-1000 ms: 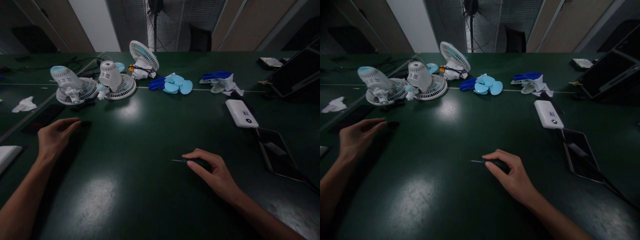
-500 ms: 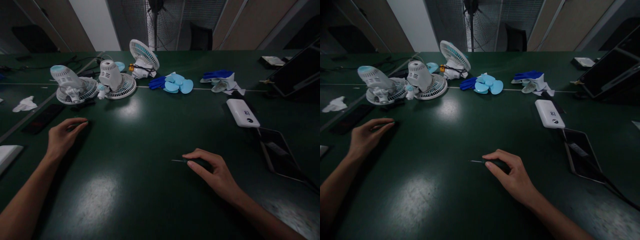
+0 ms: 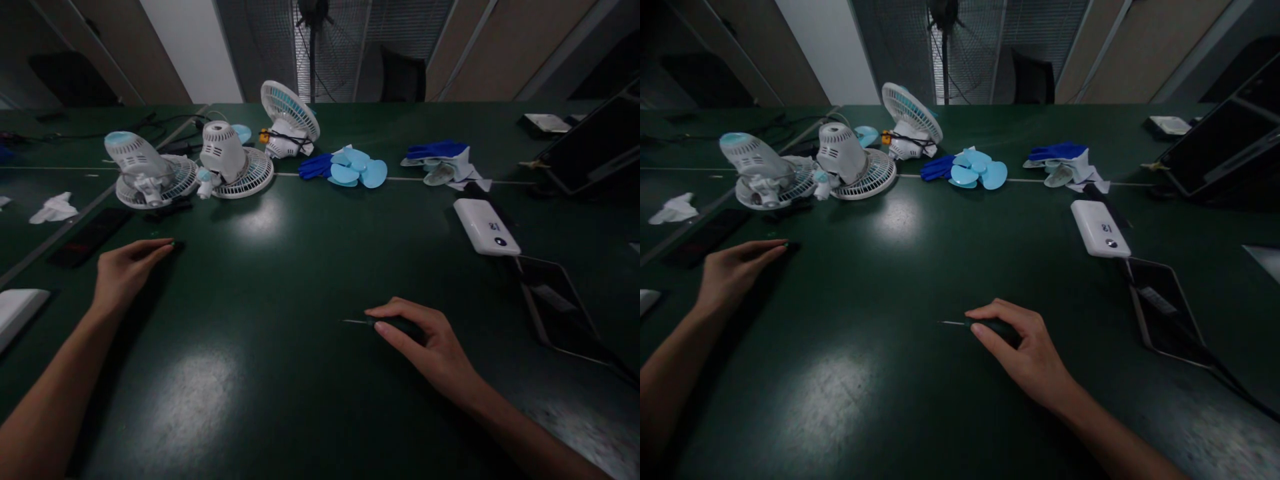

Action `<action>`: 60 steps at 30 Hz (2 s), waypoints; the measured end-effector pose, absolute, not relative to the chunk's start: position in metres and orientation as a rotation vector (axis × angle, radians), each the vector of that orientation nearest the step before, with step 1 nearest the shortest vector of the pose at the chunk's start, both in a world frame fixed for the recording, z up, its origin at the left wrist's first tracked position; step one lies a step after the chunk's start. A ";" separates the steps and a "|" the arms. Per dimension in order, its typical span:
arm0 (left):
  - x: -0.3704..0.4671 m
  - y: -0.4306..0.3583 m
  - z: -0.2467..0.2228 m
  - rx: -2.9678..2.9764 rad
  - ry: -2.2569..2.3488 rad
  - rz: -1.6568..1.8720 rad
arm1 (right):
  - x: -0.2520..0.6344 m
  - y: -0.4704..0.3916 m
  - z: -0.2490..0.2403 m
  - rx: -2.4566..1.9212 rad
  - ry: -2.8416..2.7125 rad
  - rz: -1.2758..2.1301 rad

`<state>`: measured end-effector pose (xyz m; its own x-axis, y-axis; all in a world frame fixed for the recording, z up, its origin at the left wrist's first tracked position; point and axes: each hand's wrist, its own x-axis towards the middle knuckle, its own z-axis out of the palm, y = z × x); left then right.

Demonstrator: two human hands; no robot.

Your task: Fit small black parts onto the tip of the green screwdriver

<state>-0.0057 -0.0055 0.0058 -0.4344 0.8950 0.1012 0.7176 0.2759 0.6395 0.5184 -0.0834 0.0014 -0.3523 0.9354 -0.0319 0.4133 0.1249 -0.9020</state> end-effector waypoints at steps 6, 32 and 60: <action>-0.008 0.000 0.007 1.279 2.274 0.968 | 0.516 -0.084 0.004 -1.301 -1.843 1.172; 0.128 -0.015 0.019 1.401 1.596 0.694 | 0.511 -0.083 0.004 -1.277 -1.868 1.146; 0.222 -0.060 -0.010 2.210 0.885 0.708 | 0.506 -0.086 0.004 -1.248 -1.998 1.000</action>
